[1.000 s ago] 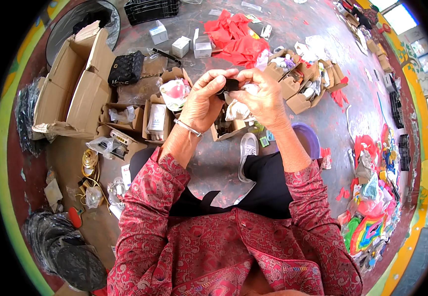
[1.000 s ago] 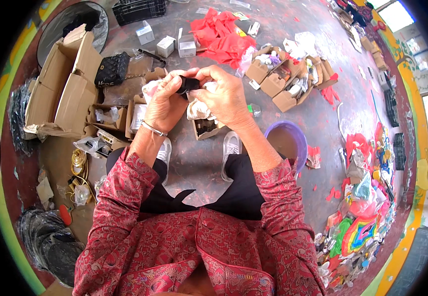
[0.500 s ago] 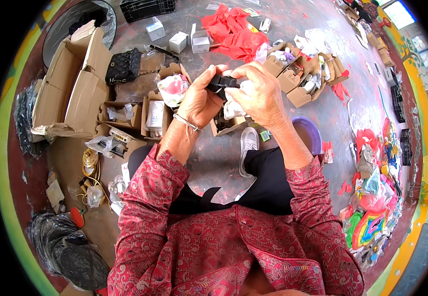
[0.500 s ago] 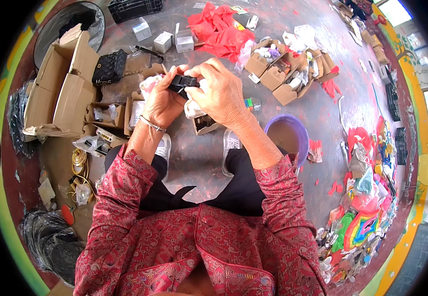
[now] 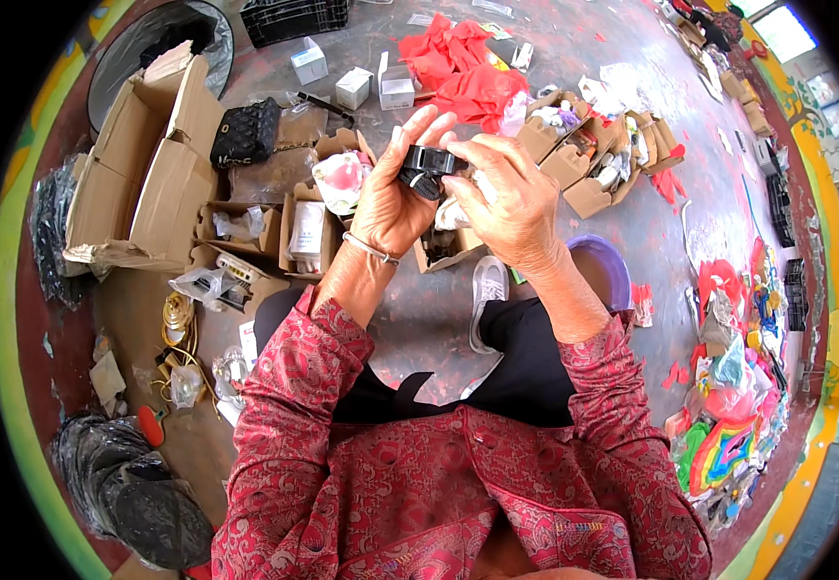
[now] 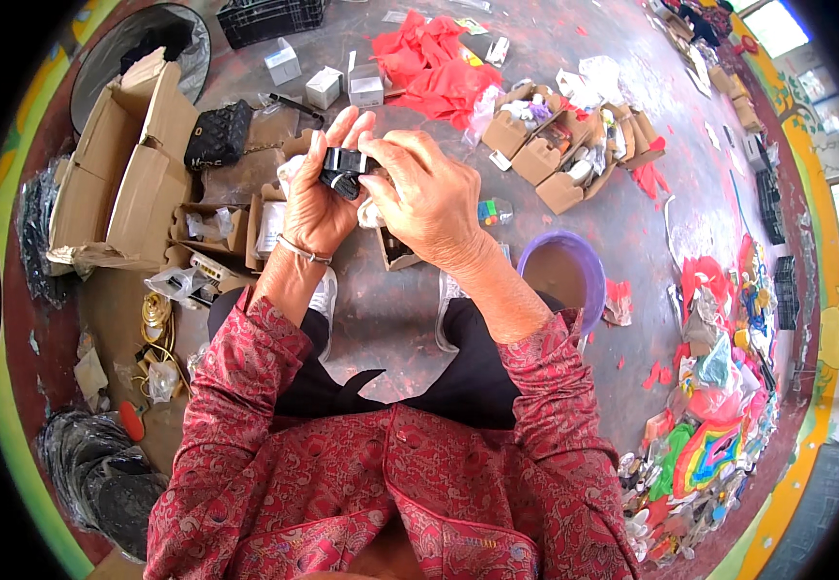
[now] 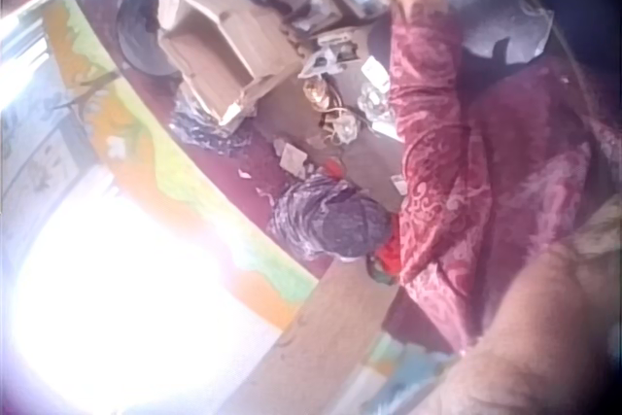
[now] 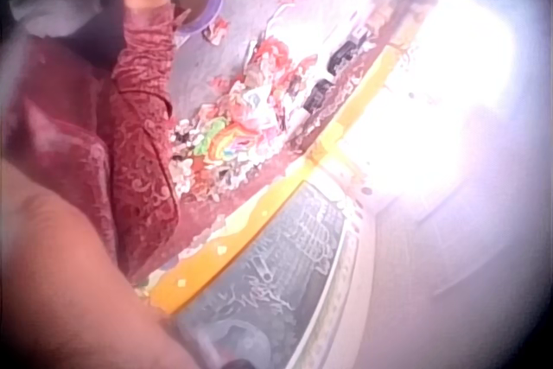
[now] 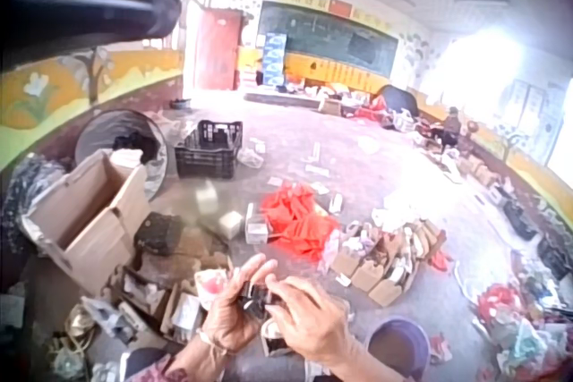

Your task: The person sits on the floor and wipes various small items with a white cloth. They pick up a black object, a green object, and a yellow object from a cardboard box, wipe each one, and place them back into the box.

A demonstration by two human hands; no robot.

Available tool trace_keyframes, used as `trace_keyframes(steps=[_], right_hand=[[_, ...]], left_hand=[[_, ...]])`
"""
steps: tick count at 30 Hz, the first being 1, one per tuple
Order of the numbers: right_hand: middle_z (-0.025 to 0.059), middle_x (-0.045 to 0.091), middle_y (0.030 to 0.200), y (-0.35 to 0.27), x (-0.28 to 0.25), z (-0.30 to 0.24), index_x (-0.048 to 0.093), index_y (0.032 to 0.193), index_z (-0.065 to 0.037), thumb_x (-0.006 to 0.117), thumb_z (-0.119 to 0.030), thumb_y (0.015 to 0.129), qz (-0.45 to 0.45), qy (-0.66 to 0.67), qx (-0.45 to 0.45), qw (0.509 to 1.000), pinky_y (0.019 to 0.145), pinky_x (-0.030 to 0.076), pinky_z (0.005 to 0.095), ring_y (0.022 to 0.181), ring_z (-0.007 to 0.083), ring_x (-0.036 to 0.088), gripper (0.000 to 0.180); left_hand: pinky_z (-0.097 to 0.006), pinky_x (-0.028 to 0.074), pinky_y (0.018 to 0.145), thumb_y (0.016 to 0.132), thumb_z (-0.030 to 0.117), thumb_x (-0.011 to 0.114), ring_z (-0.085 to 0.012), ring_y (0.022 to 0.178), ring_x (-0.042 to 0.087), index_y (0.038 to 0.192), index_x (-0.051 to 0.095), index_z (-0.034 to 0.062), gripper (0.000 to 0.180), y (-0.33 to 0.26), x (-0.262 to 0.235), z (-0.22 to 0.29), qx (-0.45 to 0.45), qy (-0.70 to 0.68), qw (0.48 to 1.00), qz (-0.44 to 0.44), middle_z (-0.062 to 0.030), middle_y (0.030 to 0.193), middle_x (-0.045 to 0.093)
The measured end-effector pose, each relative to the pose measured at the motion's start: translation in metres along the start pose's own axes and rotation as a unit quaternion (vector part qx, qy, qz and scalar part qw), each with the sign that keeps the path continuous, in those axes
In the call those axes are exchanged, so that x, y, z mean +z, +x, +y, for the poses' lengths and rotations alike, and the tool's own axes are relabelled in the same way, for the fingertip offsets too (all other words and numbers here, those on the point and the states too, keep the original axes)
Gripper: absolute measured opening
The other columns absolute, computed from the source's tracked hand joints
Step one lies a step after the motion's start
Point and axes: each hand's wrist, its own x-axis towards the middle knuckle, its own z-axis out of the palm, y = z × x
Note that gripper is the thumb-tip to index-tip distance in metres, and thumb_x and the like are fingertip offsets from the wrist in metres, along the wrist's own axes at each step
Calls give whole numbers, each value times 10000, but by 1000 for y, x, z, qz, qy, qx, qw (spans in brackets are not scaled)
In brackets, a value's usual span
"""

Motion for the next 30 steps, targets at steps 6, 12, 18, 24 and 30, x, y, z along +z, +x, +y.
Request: trace_keyframes(steps=[6, 12, 18, 24, 30], right_hand=[[82, 598, 891, 3, -4, -3, 596, 920, -44, 720, -41, 620, -5, 78, 56, 995, 671, 479, 275, 794, 202, 603, 324], [83, 613, 810, 4, -4, 21, 563, 880, 25, 665, -78, 730, -66, 513, 418, 747, 604, 493, 257, 694, 145, 603, 209], [71, 612, 798, -4, -2, 44, 567, 877, 11, 586, -106, 809, -107, 661, 487, 560, 629, 501, 256, 691, 141, 605, 137], [82, 612, 857, -14, 5, 51, 561, 950, -25, 557, -99, 832, -42, 746, 489, 450, 669, 518, 292, 772, 171, 616, 139], [84, 610, 931, -8, -1, 31, 542, 1027, -57, 567, -106, 821, -58, 819, 423, 384, 670, 536, 321, 802, 182, 618, 213]], left_hand=[[-323, 437, 903, 862, 280, 530, -213, 1040, 517, 1183, 443, -4, 438, -2, 1, 2, -19, 18, 1000, -6, -158, 1159, 513], [-312, 463, 863, 867, 262, 524, -192, 967, 556, 1130, 491, -28, 393, 0, 6, 1, -50, 49, 994, 81, -136, 1037, 576], [-221, 486, 698, 832, 111, 554, -111, 700, 560, 1126, 496, -17, 326, -1, 5, -1, -54, 83, 987, 128, -48, 853, 586], [-226, 477, 709, 787, 18, 574, -113, 811, 561, 1083, 536, 1, 299, 0, -4, 3, -79, 129, 988, 33, -68, 966, 590], [-157, 370, 559, 762, 35, 613, -32, 704, 498, 1123, 533, 61, 370, -6, 9, 1, -74, 183, 980, 19, 32, 994, 570]])
